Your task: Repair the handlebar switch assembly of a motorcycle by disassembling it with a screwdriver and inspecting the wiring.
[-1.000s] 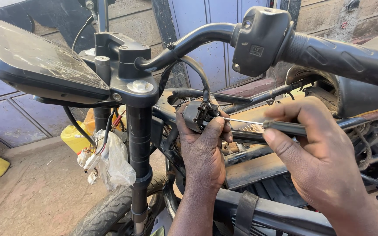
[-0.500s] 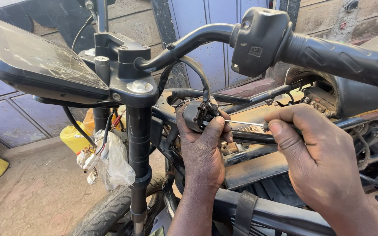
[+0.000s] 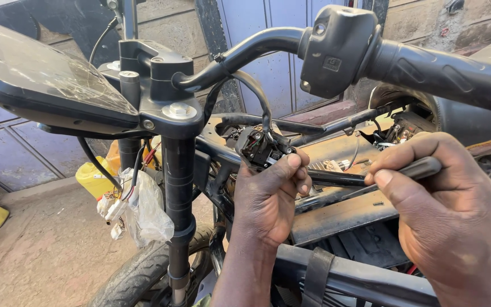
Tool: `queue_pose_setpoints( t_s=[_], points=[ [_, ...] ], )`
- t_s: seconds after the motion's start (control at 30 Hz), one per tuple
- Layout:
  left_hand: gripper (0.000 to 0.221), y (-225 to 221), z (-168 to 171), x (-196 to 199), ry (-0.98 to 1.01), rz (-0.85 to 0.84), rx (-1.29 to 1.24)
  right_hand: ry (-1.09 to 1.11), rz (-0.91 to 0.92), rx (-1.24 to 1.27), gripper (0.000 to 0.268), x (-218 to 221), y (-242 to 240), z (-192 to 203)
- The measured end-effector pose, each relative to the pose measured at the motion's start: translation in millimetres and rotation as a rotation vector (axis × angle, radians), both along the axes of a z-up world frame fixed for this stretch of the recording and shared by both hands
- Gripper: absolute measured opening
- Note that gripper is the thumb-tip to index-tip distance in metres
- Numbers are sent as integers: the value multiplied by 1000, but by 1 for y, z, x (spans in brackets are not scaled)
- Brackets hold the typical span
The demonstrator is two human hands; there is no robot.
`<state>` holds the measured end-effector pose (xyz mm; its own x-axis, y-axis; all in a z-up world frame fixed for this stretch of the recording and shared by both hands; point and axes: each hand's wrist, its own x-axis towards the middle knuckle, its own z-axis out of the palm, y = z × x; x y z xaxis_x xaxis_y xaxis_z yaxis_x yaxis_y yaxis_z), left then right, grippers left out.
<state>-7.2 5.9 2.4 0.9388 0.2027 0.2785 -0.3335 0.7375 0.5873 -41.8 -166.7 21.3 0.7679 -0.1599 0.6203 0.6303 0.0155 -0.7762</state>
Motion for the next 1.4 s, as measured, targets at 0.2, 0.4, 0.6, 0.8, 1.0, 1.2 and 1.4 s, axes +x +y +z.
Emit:
queue_pose_setpoints(
  t_s=[0.2,0.4,0.6,0.8,1.0,1.2,1.4],
  points=[
    [13,0,0,-2,-67,-31,-11,2,59,-94,12,3,6,-4],
    [22,-3,0,1,-98,67,56,-204,-14,-400,16,15,30,9],
    [26,-7,0,0,-24,114,44,-424,-76,-512,20,26,54,4],
    [8,-7,2,-1,-39,95,68,-266,-57,-421,25,28,53,-5],
    [11,-5,-1,-4,-110,113,62,-492,-30,-586,10,33,43,7],
    [11,-5,-6,-2,-142,80,8,-571,-20,-603,7,36,45,6],
    [14,-7,-8,1,-74,193,110,-361,-106,-598,5,39,51,0]
  ],
)
